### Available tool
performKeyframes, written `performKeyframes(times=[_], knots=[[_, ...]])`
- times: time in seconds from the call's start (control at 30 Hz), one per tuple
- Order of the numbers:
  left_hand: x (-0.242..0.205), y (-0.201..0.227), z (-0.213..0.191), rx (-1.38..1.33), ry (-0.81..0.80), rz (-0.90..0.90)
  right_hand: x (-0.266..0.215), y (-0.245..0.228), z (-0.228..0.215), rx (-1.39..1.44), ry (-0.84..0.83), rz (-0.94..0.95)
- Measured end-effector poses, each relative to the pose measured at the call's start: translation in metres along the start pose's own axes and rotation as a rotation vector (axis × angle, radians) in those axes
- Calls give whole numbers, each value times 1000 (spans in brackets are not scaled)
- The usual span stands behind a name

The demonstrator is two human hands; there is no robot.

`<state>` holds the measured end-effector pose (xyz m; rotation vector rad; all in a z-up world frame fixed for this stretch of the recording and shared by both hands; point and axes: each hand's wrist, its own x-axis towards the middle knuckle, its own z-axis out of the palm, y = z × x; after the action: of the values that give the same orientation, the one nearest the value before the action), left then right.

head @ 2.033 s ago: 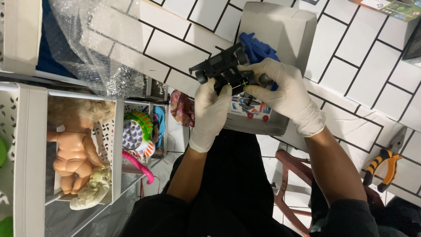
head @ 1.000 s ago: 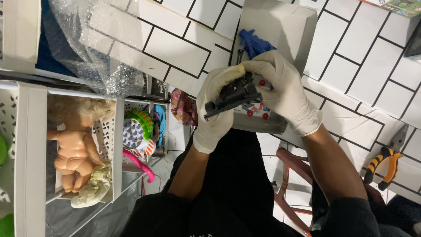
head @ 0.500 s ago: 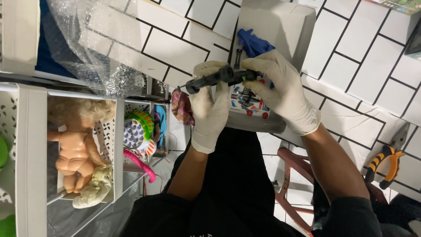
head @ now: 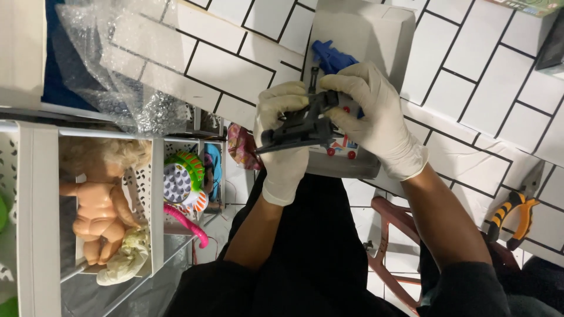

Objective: Assembling a plastic toy car model, including unboxing, cutting parts from a sprue with pliers, and fitting components together.

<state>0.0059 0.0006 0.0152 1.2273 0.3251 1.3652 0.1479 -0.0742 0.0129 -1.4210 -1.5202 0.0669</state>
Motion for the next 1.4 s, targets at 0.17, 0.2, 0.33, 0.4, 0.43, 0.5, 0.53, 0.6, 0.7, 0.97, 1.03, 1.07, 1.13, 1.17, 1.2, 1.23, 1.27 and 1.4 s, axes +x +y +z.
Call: performKeyframes(times=[0.17,0.2,0.33,0.4,0.43,0.5,0.53,0.6,0.7,0.97,1.03,1.07,1.13,1.17,1.2,1.23,1.27,1.4], knots=[[21,14,8,397,-241,45,6,-5,-8,-196,-58,34],[24,17,11,503,-283,38,5,-6,-9,-224,-42,43],[33,14,14,532,-352,-18,11,-4,-16,-275,3,78],[36,13,17,605,-403,-96,9,1,-20,-62,16,248],[37,12,18,604,-407,-96,3,14,-18,-64,19,250],[39,10,21,627,-425,-142,-9,40,-15,548,114,340],[40,12,20,628,-424,-145,-4,31,-19,549,113,343],[46,14,20,675,-443,-153,7,13,-30,-228,34,86],[49,13,18,668,-357,-424,-8,31,-31,-109,-21,146],[48,-1,4,415,-278,-509,1,27,-52,-111,-107,137],[50,-2,3,413,-277,-539,5,25,-57,-115,-84,149],[49,-2,3,387,-273,-567,6,23,-58,-121,-51,166],[50,1,4,360,-270,-594,7,23,-59,-128,-16,184],[51,5,5,421,-325,-614,7,24,-58,-145,-20,155],[51,8,7,481,-380,-635,7,25,-58,-161,-24,127],[53,14,11,480,-381,-635,7,25,-57,-162,-23,127],[54,20,15,585,-477,-640,7,24,-56,-152,-17,131],[41,8,10,776,-657,-452,11,20,-55,-89,-13,115]])
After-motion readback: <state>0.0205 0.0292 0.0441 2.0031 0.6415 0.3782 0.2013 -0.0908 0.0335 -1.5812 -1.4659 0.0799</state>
